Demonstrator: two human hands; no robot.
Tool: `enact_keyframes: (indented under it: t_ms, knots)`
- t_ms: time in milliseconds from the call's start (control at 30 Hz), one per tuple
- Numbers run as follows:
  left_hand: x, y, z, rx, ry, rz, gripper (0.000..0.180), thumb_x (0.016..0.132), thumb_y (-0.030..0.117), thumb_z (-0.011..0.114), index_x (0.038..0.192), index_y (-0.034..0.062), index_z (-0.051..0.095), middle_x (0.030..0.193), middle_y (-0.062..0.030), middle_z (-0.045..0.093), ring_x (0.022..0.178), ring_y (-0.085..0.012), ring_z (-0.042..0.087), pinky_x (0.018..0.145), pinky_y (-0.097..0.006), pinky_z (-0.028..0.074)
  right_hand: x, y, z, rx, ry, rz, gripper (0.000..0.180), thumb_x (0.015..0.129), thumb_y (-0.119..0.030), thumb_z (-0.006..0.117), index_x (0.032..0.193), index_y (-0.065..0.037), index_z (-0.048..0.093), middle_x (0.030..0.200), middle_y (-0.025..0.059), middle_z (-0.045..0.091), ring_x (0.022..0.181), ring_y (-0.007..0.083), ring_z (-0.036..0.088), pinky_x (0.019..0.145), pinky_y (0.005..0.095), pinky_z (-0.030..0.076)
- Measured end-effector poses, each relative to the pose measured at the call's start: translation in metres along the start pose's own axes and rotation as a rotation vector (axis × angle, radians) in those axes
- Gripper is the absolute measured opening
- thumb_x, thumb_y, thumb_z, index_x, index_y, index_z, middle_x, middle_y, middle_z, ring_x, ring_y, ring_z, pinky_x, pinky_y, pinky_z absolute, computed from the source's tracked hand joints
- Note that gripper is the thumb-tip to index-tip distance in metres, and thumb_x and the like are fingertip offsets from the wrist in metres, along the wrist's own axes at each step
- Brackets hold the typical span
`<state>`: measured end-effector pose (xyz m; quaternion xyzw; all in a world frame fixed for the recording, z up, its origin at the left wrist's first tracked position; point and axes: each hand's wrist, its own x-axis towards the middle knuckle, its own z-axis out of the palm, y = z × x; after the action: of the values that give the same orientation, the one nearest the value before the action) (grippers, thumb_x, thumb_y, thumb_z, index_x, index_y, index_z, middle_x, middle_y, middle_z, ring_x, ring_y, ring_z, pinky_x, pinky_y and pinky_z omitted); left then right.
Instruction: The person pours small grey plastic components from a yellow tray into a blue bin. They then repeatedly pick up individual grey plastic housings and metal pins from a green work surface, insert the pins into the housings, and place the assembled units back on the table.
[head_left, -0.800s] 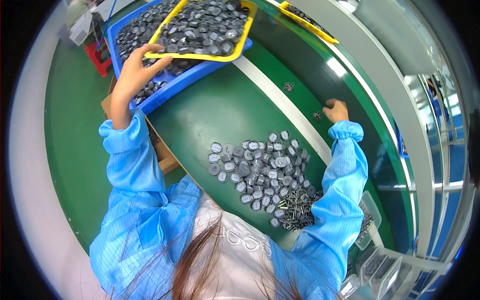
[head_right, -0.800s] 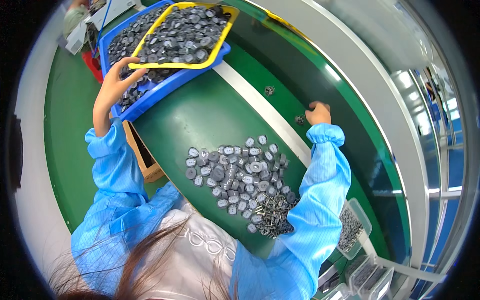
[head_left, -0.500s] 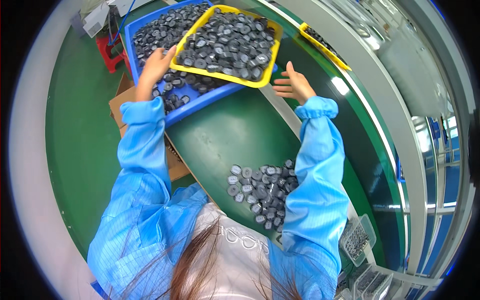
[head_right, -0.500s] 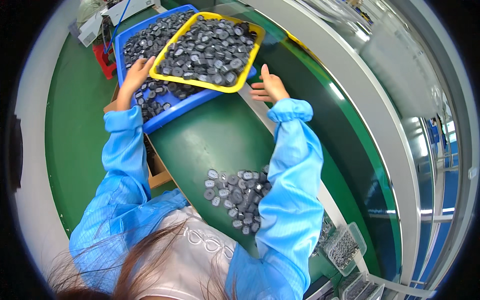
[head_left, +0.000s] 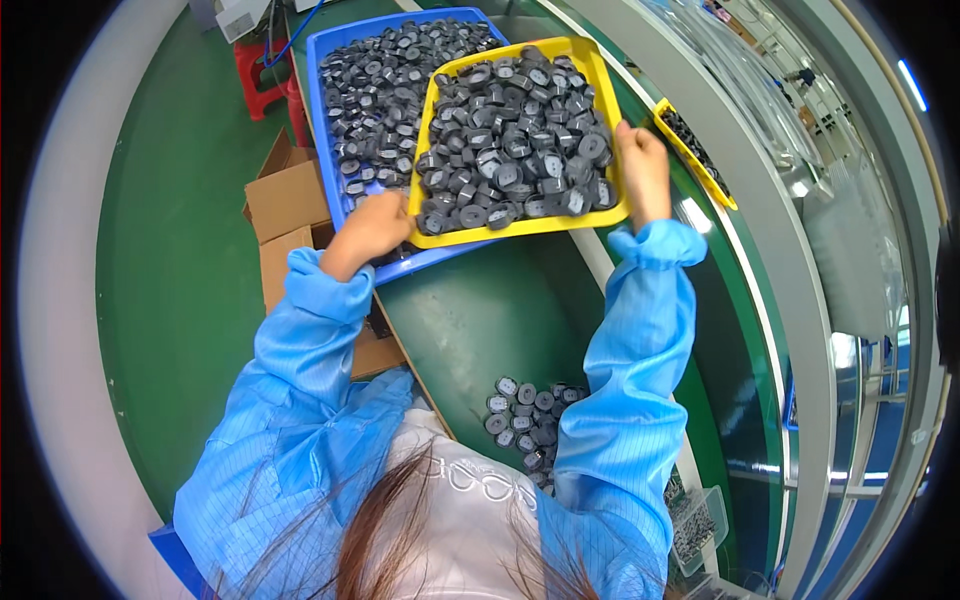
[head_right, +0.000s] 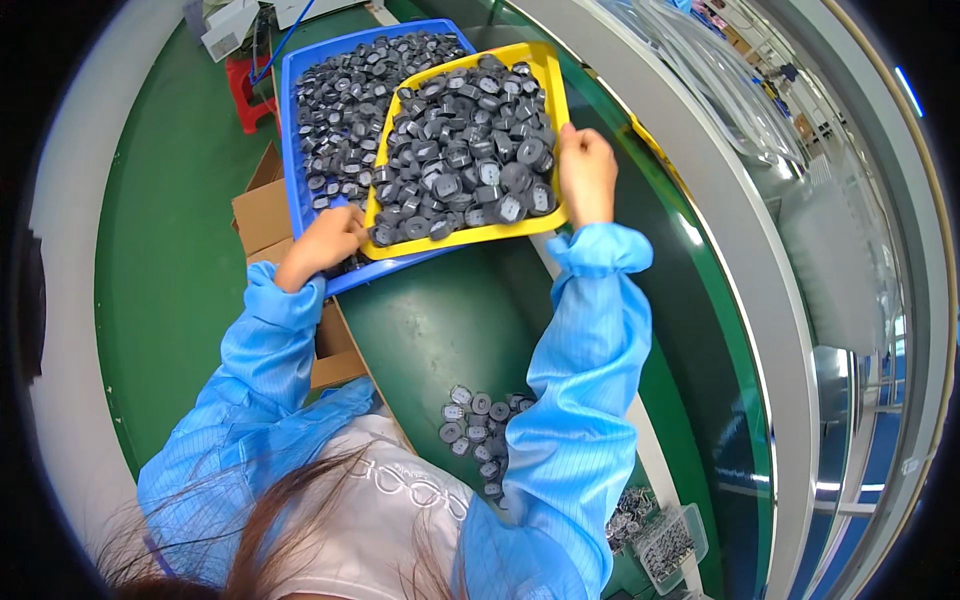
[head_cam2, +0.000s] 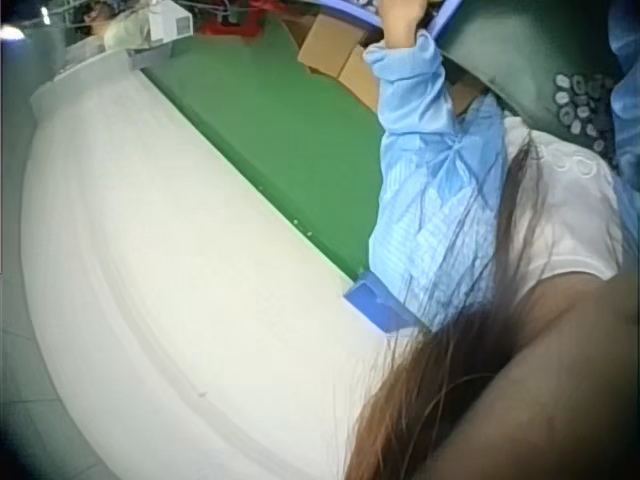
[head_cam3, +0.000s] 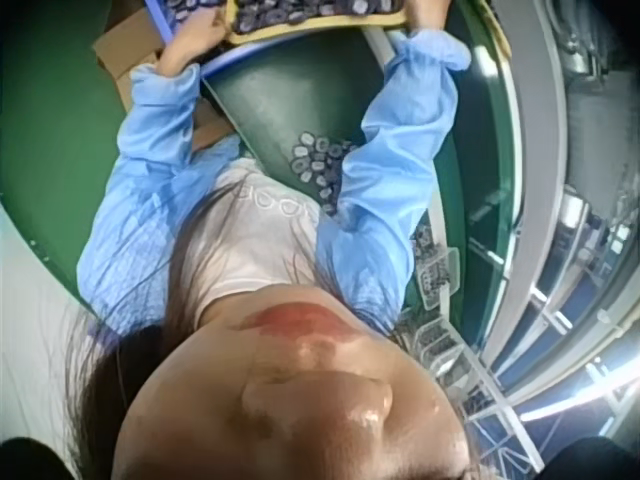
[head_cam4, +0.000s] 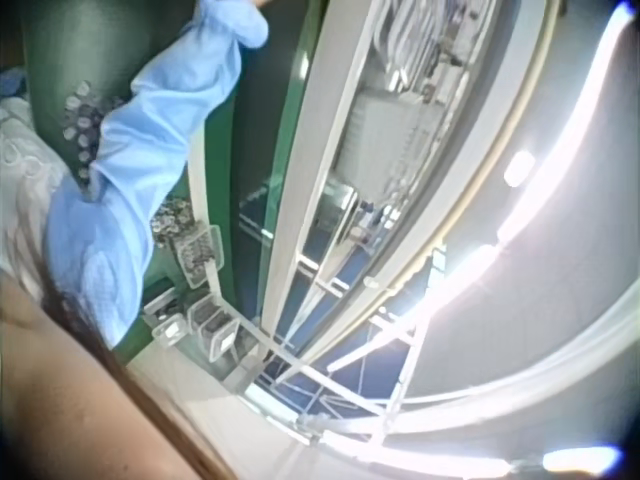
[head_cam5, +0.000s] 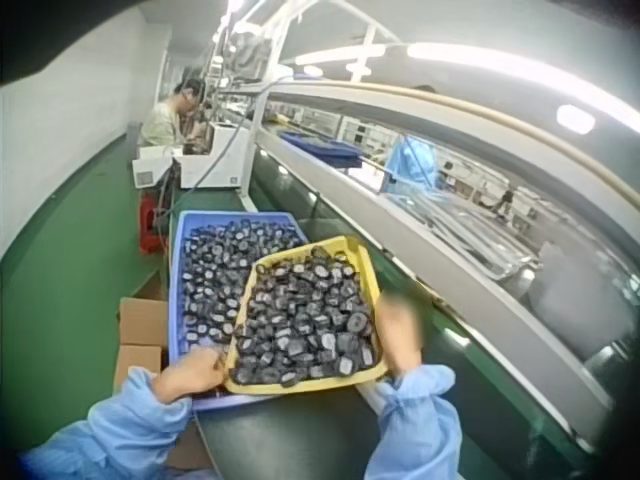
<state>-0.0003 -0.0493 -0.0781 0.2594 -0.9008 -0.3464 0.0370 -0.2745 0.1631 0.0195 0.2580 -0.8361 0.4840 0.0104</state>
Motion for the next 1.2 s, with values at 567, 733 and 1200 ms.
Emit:
enact_keyframes:
  t_ms: [567,733,1200]
  knots:
    - [0.063,0.034,0.026,-0.540,0.244,0.171,0.115,0.097,0.074,0.047,0.159,-0.0113,0.003,0.163,-0.0409,0.007,0.155,-0.0492,0.008,0.127,-0.048,0.012,0.013,-0.088,0.007,-0.284,0.129,-0.120,0.040,0.096,-0.035,0.066,0.087,0.003,0.071,0.094,0.0271,0.072,0.096,0.0460,0.069,0.089,0.0496,0.051]
    - [0.054,0.055,0.030,-0.589,0.399,0.147,0.107,0.098,0.070,0.050,0.158,-0.0113,0.014,0.164,-0.0402,0.004,0.154,-0.0535,0.003,0.127,-0.050,0.010,0.018,-0.074,0.002,-0.181,0.096,-0.033,0.039,0.095,-0.036,0.067,0.090,0.002,0.072,0.093,0.0232,0.074,0.095,0.0406,0.072,0.088,0.0459,0.053]
    - [0.048,0.048,0.016,-0.371,0.233,0.050,0.110,0.096,0.079,0.038,0.164,0.0003,0.002,0.165,-0.0403,0.004,0.154,-0.0541,-0.004,0.127,-0.053,0.004,-0.224,-0.027,0.042,-0.440,-0.593,-1.532,0.062,0.083,-0.034,0.070,0.141,-0.014,0.057,0.149,0.0099,0.052,0.141,0.0283,0.047,0.121,0.0553,0.034]
